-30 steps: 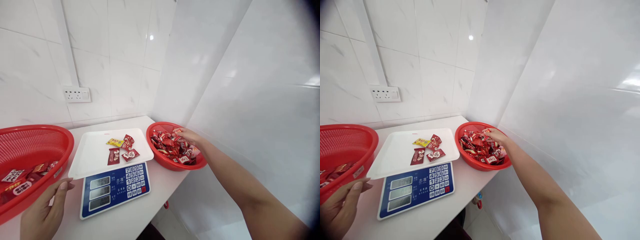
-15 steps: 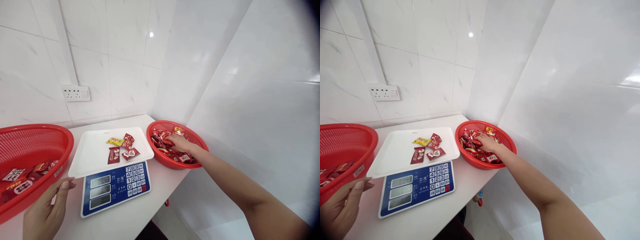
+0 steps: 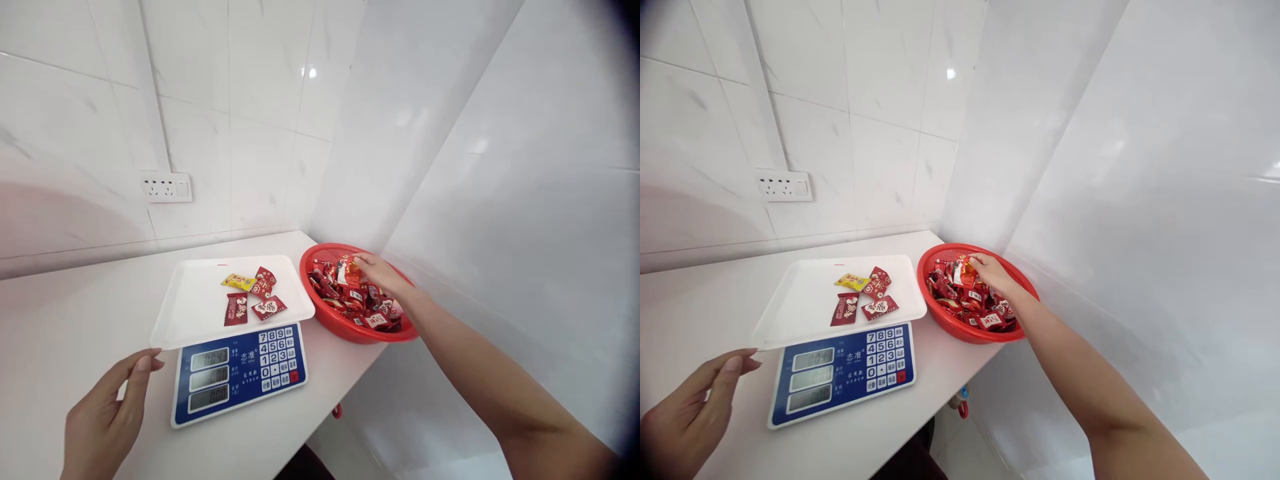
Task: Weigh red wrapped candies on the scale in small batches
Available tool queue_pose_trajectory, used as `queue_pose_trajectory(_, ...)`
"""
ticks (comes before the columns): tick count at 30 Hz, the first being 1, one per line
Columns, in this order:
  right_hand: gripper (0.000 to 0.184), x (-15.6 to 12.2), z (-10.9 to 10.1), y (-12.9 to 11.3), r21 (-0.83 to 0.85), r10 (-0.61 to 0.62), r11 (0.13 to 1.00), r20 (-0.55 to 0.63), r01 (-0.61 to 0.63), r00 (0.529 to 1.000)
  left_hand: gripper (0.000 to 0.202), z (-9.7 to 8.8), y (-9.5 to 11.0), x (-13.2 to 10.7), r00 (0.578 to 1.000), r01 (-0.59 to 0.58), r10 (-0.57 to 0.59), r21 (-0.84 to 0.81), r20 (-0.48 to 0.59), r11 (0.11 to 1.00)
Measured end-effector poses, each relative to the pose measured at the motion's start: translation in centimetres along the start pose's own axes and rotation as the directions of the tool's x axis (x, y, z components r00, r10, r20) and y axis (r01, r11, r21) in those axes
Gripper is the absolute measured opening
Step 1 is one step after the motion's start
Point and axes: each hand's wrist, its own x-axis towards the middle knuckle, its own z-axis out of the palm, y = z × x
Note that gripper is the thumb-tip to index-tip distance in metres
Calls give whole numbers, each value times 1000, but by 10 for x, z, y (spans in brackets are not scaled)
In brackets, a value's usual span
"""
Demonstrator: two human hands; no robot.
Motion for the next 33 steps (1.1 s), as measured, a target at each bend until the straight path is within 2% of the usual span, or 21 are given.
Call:
queue_pose_trajectory(3, 28, 0, 4, -7, -95, -40, 995, -97, 30, 995, 25, -3, -1, 1, 993, 39, -39, 3, 109, 999)
queue_pose_trajectory(6, 27, -6, 8, -21, -98, -64, 994, -144, 50, 988, 32, -9, 11, -2, 992, 82, -74, -72, 102, 994)
queue_pose_trajectory(8, 29, -21, 14, -35, 35, -58, 998, -67, 61, 996, 34, -14, 27, -9, 992, 107, -93, -174, 84, 979)
queue_pose_trajectory(10, 32, -46, 27, -48, 212, -109, 973, 70, 92, 992, 34, -17, 48, -20, 982, 108, -47, -346, 182, 932)
queue_pose_trajectory(11, 34, -62, 36, -54, 270, -153, 956, 124, 116, 980, 35, -18, 60, -27, 956, 138, -5, -434, 294, 890)
queue_pose_trajectory(12, 34, -79, 46, -59, 309, -189, 942, 172, 129, 967, 38, -17, 71, -34, 905, 206, 34, -506, 424, 838)
queue_pose_trajectory(14, 34, -112, 69, -65, 332, -316, 916, 250, 226, 915, 50, -15, 92, -49, 759, 384, 118, -586, 641, 714)
queue_pose_trajectory(15, 33, -128, 80, -66, 348, -362, 900, 256, 264, 896, 58, -12, 101, -56, 681, 468, 166, -598, 713, 650)
queue_pose_trajectory(16, 33, -141, 91, -66, 373, -395, 884, 280, 280, 875, 62, -10, 107, -62, 633, 537, 193, -604, 750, 589)
queue_pose_trajectory(17, 33, -151, 100, -64, 398, -412, 874, 309, 277, 857, 63, -7, 111, -66, 608, 589, 195, -602, 770, 539)
queue_pose_trajectory(19, 31, -164, 113, -57, 446, -413, 865, 370, 230, 832, 56, -4, 114, -71, 613, 641, 128, -585, 780, 497)
queue_pose_trajectory(22, 23, -168, 121, -45, 500, -356, 860, 445, 102, 822, 39, -9, 108, -68, 607, 642, 28, -511, 794, 572)
queue_pose_trajectory(25, 23, -168, 122, -33, 588, -289, 802, 536, -105, 793, 30, -19, 105, -63, 558, 595, 71, -458, 827, 661)
queue_pose_trajectory(27, 26, -169, 123, -28, 629, -263, 742, 590, -230, 763, 30, -24, 106, -60, 514, 597, 109, -446, 851, 666)
queue_pose_trajectory(29, 28, -171, 123, -25, 646, -242, 716, 585, -265, 774, 32, -25, 108, -57, 506, 617, 115, -452, 855, 644)
queue_pose_trajectory(31, 31, -171, 121, -21, 653, -212, 720, 531, -236, 820, 34, -24, 110, -48, 565, 611, 83, -485, 821, 626)
queue_pose_trajectory(33, 33, -170, 117, -16, 653, -181, 733, 461, -194, 869, 37, -20, 111, -32, 663, 572, 29, -531, 748, 626)
